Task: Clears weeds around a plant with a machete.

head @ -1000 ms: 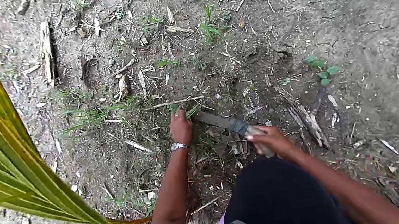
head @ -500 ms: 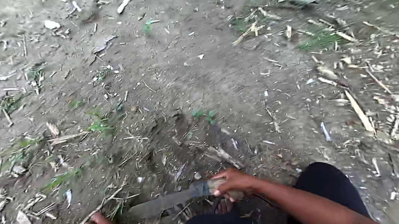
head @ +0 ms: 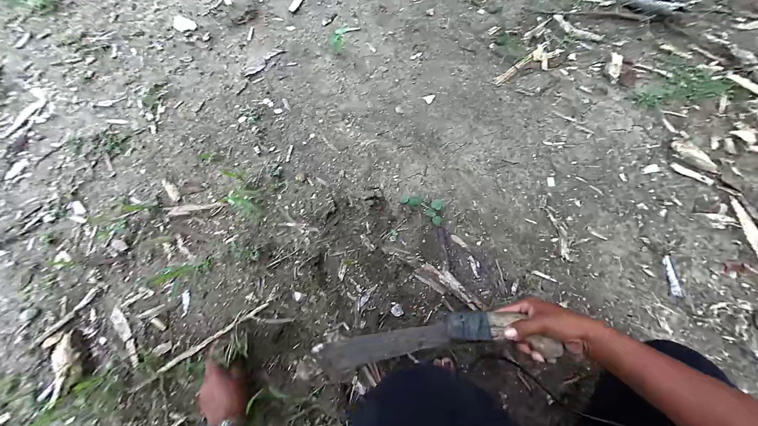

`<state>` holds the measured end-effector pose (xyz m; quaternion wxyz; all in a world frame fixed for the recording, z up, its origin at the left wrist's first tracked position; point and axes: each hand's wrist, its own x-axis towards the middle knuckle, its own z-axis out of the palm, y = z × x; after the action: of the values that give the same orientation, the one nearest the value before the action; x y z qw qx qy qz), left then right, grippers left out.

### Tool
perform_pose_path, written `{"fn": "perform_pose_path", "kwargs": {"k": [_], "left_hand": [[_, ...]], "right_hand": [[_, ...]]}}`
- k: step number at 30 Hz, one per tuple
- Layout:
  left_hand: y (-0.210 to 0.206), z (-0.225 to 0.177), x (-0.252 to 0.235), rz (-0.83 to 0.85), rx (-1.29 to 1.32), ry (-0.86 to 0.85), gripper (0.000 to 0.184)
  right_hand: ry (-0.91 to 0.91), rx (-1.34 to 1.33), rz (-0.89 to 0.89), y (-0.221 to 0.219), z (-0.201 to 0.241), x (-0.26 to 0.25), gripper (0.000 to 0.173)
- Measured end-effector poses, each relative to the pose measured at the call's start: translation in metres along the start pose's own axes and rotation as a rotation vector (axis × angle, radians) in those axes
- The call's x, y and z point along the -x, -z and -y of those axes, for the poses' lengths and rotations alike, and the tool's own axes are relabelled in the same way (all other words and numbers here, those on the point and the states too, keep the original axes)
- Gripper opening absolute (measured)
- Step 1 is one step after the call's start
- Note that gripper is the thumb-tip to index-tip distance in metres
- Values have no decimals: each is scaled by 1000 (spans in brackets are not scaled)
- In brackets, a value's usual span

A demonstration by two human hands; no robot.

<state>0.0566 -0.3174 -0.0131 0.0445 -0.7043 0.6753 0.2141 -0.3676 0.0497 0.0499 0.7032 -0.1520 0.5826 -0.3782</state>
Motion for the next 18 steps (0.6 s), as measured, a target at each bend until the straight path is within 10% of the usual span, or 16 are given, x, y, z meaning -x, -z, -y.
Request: {"fn": "perform_pose_path", "kwargs": {"k": [8,13,18], "left_hand": [[17,-16,14,15,146,133,48],[11,10,18,3,192,68,38],[16,77,37,-148,349,282,41]], "right_hand": [[141,307,-6,-146,25,-121,41],[688,797,26,-112,-5,-80,39],[394,550,-58,-34,-14,-9,60]]}}
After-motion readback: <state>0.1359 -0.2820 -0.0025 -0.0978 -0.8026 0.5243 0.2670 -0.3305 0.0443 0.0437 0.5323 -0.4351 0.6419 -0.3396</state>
